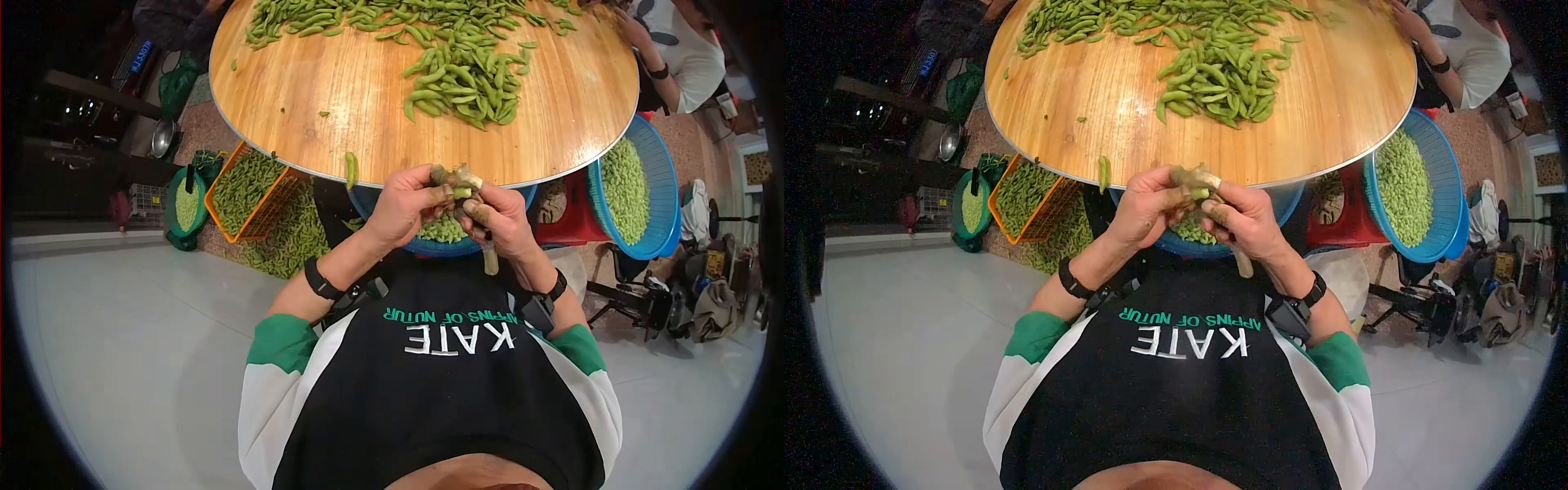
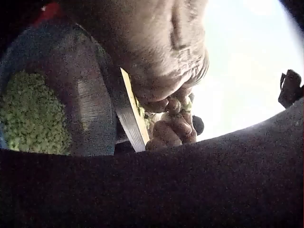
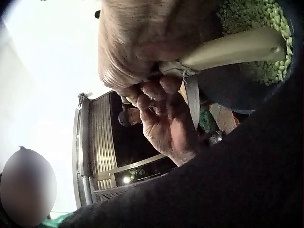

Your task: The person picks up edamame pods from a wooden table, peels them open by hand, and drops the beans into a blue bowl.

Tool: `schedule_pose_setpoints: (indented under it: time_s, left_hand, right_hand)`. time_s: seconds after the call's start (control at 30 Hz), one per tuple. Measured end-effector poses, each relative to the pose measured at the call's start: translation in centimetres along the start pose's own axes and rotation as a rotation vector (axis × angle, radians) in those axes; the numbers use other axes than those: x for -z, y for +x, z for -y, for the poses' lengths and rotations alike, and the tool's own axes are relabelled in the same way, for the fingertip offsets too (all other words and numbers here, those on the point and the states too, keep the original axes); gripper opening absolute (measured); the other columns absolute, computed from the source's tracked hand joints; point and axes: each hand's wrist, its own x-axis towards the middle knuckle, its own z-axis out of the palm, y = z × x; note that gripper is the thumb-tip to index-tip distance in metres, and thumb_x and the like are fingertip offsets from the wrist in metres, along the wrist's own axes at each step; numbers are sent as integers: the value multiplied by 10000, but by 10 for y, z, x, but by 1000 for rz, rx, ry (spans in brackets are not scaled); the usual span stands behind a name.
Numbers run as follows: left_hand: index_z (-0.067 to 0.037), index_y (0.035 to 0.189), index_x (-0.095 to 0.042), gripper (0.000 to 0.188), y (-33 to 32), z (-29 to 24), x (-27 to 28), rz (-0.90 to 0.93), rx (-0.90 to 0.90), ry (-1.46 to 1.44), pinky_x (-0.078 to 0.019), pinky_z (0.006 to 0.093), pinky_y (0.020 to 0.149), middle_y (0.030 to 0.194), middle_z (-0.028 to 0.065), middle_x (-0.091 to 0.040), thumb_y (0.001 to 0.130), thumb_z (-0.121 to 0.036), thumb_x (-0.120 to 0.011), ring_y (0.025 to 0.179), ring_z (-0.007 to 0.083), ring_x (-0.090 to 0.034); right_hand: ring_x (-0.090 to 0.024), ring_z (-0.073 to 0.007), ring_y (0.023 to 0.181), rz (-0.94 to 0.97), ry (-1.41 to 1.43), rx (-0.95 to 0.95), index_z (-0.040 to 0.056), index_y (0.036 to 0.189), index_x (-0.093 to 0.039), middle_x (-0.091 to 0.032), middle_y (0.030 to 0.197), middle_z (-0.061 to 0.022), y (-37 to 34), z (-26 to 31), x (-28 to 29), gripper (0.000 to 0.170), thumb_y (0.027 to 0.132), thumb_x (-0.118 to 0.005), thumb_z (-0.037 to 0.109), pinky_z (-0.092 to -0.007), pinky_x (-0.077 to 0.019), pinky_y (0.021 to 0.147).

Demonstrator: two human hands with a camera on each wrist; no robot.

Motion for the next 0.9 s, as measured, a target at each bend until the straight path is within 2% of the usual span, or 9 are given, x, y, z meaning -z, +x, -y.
schedule_pose_setpoints:
  time_s: [0.1, 0.33, 0.4, 0.43, 0.5, 0.57, 0.63, 0.77, 0.9]
  left_hand:
    - [-11, 893, -592, 44, 6, 5, 6, 24, -31, 118, -404, 207, 549, 766, 2, -590, 890, -54, -582, 630, 54, -506]
    - [20, 870, -568, 112, 2, 13, -7, -64, -253, 509, -456, 291, 572, 732, 39, -583, 847, -81, -612, 644, 150, -574]
    - [19, 875, -570, 107, -6, 5, -7, -127, -569, 1062, -462, 341, 587, 749, 115, -582, 793, -41, -602, 658, 267, -581]
    - [19, 875, -570, 107, -9, 1, -2, -137, -572, 1068, -462, 341, 587, 749, 115, -582, 793, -41, -602, 658, 267, -581]
    - [5, 887, -579, 138, -17, -10, 13, -295, -897, 1457, -458, 388, 641, 786, 168, -561, 752, -21, -583, 743, 347, -566]
    - [-18, 909, -582, 185, -17, -25, 42, -365, -959, 1715, -418, 424, 733, 814, 143, -542, 725, -39, -580, 796, 320, -535]
    - [-22, 914, -583, 204, -22, -38, 59, -448, -967, 1878, -413, 425, 744, 837, 141, -541, 711, -43, -578, 831, 321, -534]
    - [-20, 935, -590, 195, -76, -53, 79, -556, -295, 1946, -419, 426, 782, 926, 143, -570, 748, -72, -595, 955, 335, -540]
    - [-16, 929, -604, 160, -78, -76, 60, -640, -370, 2202, -435, 436, 782, 921, 145, -590, 776, -63, -593, 880, 342, -562]
  right_hand:
    - [-445, -34, 525, -126, -313, 120, -25, 1259, -523, -587, 747, -13, -1, -5, -7, 354, 912, -535, 40, -173, -334, 450]
    - [-512, -32, 604, -298, -280, 244, -9, 1111, -586, -620, 767, 8, -1, -18, -9, 223, 892, -595, 35, -193, -404, 514]
    - [-531, -53, 596, -261, -435, 262, -6, 1058, -594, -623, 737, -12, -2, -20, -2, 196, 868, -622, 28, -214, -424, 523]
    - [-531, -53, 596, -250, -431, 266, -6, 1058, -594, -623, 737, -12, -3, -18, 1, 196, 868, -622, 28, -214, -424, 523]
    - [-538, -93, 570, -192, -772, 358, -4, 1022, -597, -602, 695, -56, -7, -12, 7, 204, 830, -661, 25, -240, -435, 530]
    - [-523, -130, 552, -149, -857, 333, -2, 1017, -602, -568, 681, -88, -8, -16, 10, 240, 801, -698, 38, -266, -432, 530]
    - [-507, -148, 552, -154, -852, 332, -4, 1020, -603, -544, 676, -101, -7, -10, 3, 263, 790, -718, 55, -280, -424, 527]
    - [-508, -195, 550, -138, -828, 333, -10, 1032, -605, -537, 677, -124, -7, -17, 10, 302, 767, -734, 54, -288, -427, 533]
    - [-546, -223, 605, 0, -755, 278, -32, 1124, -542, -543, 706, -149, -5, -11, 4, 303, 840, -609, 51, -318, -446, 585]
